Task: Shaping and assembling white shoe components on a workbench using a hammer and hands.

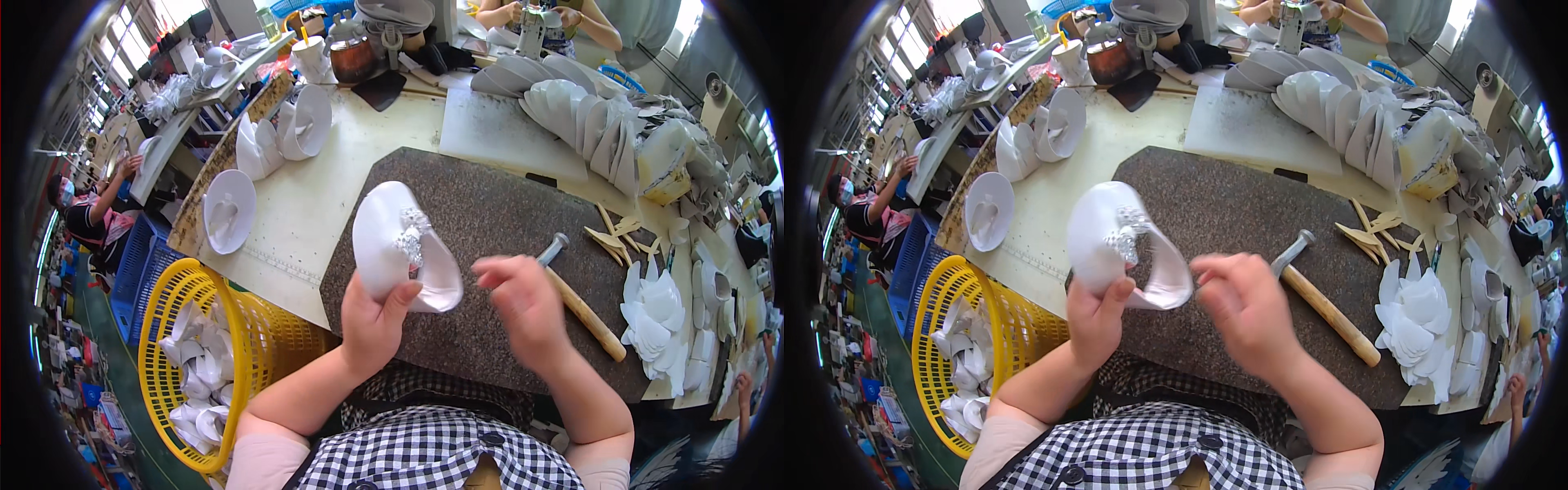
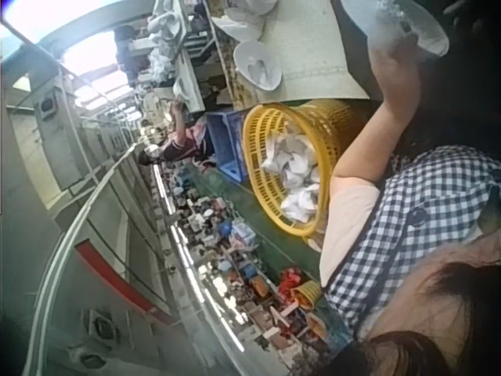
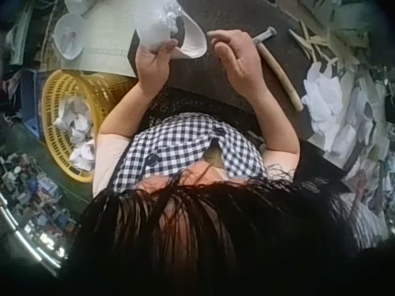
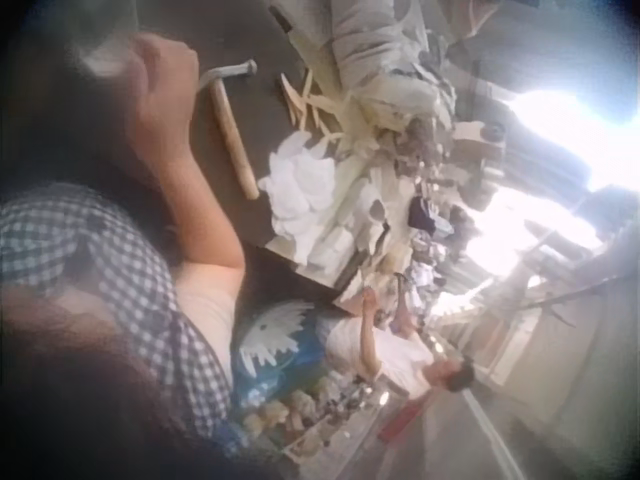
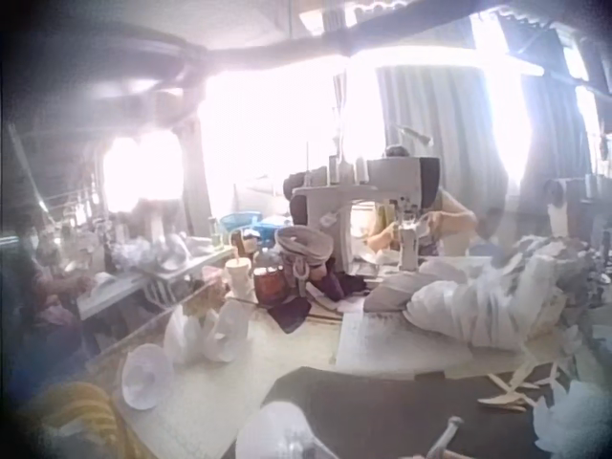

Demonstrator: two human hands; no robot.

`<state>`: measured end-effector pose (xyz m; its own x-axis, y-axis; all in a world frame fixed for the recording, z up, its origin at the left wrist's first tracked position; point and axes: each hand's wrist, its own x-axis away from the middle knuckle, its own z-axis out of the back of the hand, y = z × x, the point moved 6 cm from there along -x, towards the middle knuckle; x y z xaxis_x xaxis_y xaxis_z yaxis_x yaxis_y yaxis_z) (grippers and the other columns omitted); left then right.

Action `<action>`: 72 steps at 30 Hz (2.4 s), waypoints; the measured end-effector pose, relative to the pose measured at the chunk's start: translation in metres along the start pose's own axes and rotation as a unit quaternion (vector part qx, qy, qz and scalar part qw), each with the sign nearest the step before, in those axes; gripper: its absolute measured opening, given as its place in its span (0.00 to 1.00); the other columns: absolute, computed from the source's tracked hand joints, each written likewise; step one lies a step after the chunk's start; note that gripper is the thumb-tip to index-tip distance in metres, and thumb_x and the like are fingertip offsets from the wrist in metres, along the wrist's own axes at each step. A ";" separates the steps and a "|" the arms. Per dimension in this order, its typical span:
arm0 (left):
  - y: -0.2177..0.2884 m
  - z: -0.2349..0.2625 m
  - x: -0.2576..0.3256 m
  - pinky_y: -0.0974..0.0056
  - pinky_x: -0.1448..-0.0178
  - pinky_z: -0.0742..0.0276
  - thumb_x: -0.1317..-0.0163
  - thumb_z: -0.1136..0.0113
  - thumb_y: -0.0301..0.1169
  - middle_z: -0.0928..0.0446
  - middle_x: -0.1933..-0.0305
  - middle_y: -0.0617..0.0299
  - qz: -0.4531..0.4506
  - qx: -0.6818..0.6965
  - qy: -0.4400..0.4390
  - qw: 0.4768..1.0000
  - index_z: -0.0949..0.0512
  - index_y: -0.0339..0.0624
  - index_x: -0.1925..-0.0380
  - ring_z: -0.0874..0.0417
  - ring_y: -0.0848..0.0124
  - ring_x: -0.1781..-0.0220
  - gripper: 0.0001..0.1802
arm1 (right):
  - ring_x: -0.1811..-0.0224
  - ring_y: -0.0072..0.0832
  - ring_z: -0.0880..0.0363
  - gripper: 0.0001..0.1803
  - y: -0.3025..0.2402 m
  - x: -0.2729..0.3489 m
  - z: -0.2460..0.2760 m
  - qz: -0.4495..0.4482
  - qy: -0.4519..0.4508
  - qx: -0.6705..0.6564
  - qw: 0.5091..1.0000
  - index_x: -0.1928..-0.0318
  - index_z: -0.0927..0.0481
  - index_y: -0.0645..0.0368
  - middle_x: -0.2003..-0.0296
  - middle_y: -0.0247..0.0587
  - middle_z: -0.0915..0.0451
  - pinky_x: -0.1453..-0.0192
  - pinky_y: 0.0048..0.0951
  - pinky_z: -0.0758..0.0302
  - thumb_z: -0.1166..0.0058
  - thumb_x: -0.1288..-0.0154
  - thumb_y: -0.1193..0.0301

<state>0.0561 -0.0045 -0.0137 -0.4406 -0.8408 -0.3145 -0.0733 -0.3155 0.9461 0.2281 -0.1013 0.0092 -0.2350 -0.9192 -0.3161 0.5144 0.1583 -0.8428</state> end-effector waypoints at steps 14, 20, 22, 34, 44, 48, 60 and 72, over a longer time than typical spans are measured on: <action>-0.027 -0.015 0.024 0.72 0.58 0.27 0.27 0.52 0.35 0.24 0.57 0.64 0.075 0.213 0.080 0.971 0.30 0.35 0.48 0.26 0.80 0.60 0.15 | 0.60 0.40 0.25 0.06 -0.016 0.001 -0.066 0.048 -0.054 0.104 0.992 0.67 0.22 0.58 0.68 0.39 0.22 0.51 0.39 0.32 0.42 0.40 0.69; 0.016 0.001 -0.011 0.66 0.64 0.30 0.31 0.47 0.33 0.27 0.67 0.60 -0.026 0.064 0.044 0.997 0.25 0.32 0.62 0.27 0.70 0.68 0.12 | 0.52 0.41 0.26 0.10 -0.025 0.042 -0.080 0.162 -0.022 0.038 0.986 0.60 0.24 0.62 0.59 0.45 0.23 0.44 0.38 0.28 0.41 0.41 0.72; 0.020 -0.020 -0.024 0.63 0.66 0.31 0.35 0.43 0.32 0.29 0.68 0.53 -0.045 -0.197 -0.145 0.969 0.27 0.34 0.69 0.29 0.59 0.71 0.11 | 0.44 0.43 0.29 0.15 -0.009 0.056 -0.087 0.134 -0.058 0.031 0.989 0.54 0.24 0.64 0.53 0.48 0.23 0.39 0.39 0.30 0.41 0.41 0.73; -0.020 -0.049 -0.033 0.63 0.66 0.29 0.29 0.50 0.36 0.27 0.75 0.53 0.030 -0.221 -0.171 0.960 0.29 0.37 0.66 0.25 0.62 0.74 0.13 | 0.44 0.41 0.32 0.26 0.062 0.068 0.061 -0.139 0.029 0.498 0.856 0.45 0.28 0.60 0.49 0.46 0.29 0.40 0.45 0.37 0.43 0.48 0.74; -0.033 -0.048 -0.034 0.69 0.66 0.31 0.30 0.47 0.36 0.29 0.76 0.65 0.102 -0.088 -0.182 0.974 0.26 0.37 0.68 0.30 0.80 0.71 0.13 | 0.75 0.40 0.23 0.16 -0.024 0.063 0.023 0.033 -0.052 0.293 0.954 0.58 0.28 0.59 0.74 0.41 0.26 0.72 0.37 0.25 0.40 0.48 0.74; -0.026 -0.045 -0.031 0.68 0.67 0.31 0.30 0.48 0.35 0.29 0.77 0.62 0.072 -0.134 -0.178 0.972 0.27 0.38 0.67 0.31 0.77 0.73 0.12 | 0.74 0.40 0.22 0.15 -0.001 0.059 -0.001 -0.049 -0.115 0.329 0.936 0.57 0.30 0.59 0.74 0.41 0.26 0.71 0.39 0.24 0.43 0.44 0.73; -0.018 -0.033 -0.019 0.66 0.70 0.31 0.30 0.48 0.33 0.29 0.77 0.59 0.012 -0.145 -0.134 0.980 0.28 0.39 0.68 0.30 0.73 0.76 0.09 | 0.71 0.43 0.20 0.13 -0.017 0.067 -0.012 -0.076 -0.151 0.262 0.950 0.60 0.31 0.59 0.70 0.45 0.23 0.70 0.40 0.23 0.42 0.43 0.73; 0.032 -0.027 -0.023 0.60 0.77 0.30 0.34 0.43 0.34 0.27 0.79 0.56 -0.150 -0.210 -0.152 0.954 0.27 0.40 0.74 0.24 0.60 0.81 0.11 | 0.75 0.38 0.22 0.07 -0.019 0.057 -0.027 -0.012 -0.237 0.325 0.915 0.66 0.31 0.58 0.75 0.40 0.26 0.75 0.39 0.25 0.48 0.42 0.73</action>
<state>0.0884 -0.0073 0.0219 -0.6995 -0.5390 -0.4693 0.1004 -0.7243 0.6821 0.1821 -0.1473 -0.0047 0.0515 -0.9973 0.0532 0.9322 0.0289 -0.3608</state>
